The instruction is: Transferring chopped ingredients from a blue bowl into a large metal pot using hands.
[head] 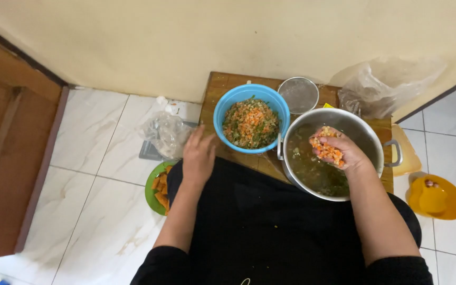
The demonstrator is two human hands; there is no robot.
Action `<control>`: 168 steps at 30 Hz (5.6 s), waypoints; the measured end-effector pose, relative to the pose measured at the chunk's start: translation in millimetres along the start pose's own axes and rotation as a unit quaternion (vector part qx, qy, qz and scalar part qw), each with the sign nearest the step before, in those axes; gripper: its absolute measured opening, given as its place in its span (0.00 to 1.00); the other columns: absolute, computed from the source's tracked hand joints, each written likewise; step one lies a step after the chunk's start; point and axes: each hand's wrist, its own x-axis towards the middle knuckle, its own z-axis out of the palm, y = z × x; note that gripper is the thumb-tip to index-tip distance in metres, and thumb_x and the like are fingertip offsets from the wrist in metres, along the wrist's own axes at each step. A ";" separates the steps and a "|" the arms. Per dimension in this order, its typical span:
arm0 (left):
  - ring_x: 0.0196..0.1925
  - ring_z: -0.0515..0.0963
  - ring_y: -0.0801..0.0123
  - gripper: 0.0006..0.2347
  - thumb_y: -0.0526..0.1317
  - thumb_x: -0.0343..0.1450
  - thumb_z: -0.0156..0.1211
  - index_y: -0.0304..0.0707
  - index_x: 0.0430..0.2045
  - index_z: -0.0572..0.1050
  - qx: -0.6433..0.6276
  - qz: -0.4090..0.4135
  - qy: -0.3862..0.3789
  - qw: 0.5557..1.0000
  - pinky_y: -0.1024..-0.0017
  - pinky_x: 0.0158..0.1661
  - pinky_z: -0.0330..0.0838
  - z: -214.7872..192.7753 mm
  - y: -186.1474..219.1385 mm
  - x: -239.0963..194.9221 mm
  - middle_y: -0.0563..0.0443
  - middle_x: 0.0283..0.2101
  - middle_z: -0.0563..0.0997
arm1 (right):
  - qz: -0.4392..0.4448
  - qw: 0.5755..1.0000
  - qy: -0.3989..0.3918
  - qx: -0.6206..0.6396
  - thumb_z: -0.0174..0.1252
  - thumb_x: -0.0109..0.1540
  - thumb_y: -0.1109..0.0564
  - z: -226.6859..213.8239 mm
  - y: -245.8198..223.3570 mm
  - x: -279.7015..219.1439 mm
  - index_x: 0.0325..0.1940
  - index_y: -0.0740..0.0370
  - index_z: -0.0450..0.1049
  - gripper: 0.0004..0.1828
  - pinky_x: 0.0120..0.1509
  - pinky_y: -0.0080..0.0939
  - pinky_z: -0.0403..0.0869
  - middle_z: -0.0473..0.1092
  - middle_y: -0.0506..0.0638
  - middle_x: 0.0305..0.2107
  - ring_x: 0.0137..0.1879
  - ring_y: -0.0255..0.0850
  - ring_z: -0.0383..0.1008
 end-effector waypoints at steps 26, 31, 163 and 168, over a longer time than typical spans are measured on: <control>0.64 0.75 0.54 0.12 0.35 0.68 0.70 0.39 0.46 0.82 0.045 -0.096 -0.051 0.993 0.63 0.63 0.71 -25.0 -2.8 -11.9 0.41 0.60 0.77 | 0.007 1.000 0.009 0.016 0.60 0.60 0.62 -4.6 6.4 4.0 0.47 0.69 0.71 0.12 0.11 0.29 0.66 0.68 0.69 0.32 0.29 0.53 0.75; 0.64 0.75 0.53 0.12 0.35 0.69 0.69 0.38 0.47 0.81 0.021 -0.110 -0.068 0.991 0.62 0.63 0.70 -25.9 -2.2 -11.5 0.40 0.60 0.76 | 0.007 1.000 0.013 0.021 0.60 0.60 0.63 2.6 3.3 0.3 0.46 0.70 0.72 0.12 0.12 0.29 0.67 0.68 0.68 0.31 0.29 0.53 0.76; 0.61 0.78 0.56 0.12 0.36 0.65 0.69 0.41 0.42 0.81 0.025 -0.027 -0.092 0.995 0.68 0.61 0.71 63.1 -46.9 -7.2 0.41 0.59 0.77 | -0.227 0.730 0.148 -0.627 0.64 0.66 0.49 139.5 -49.4 76.2 0.42 0.56 0.81 0.09 0.52 0.53 0.76 0.77 0.56 0.36 0.47 0.59 0.79; 0.64 0.75 0.58 0.12 0.36 0.69 0.67 0.41 0.46 0.80 0.010 -0.074 -0.137 0.988 0.69 0.64 0.69 48.2 -32.4 -2.0 0.42 0.63 0.74 | -0.091 0.656 0.156 -0.733 0.58 0.65 0.48 84.8 -41.9 25.7 0.39 0.56 0.82 0.12 0.50 0.56 0.76 0.79 0.59 0.34 0.46 0.61 0.80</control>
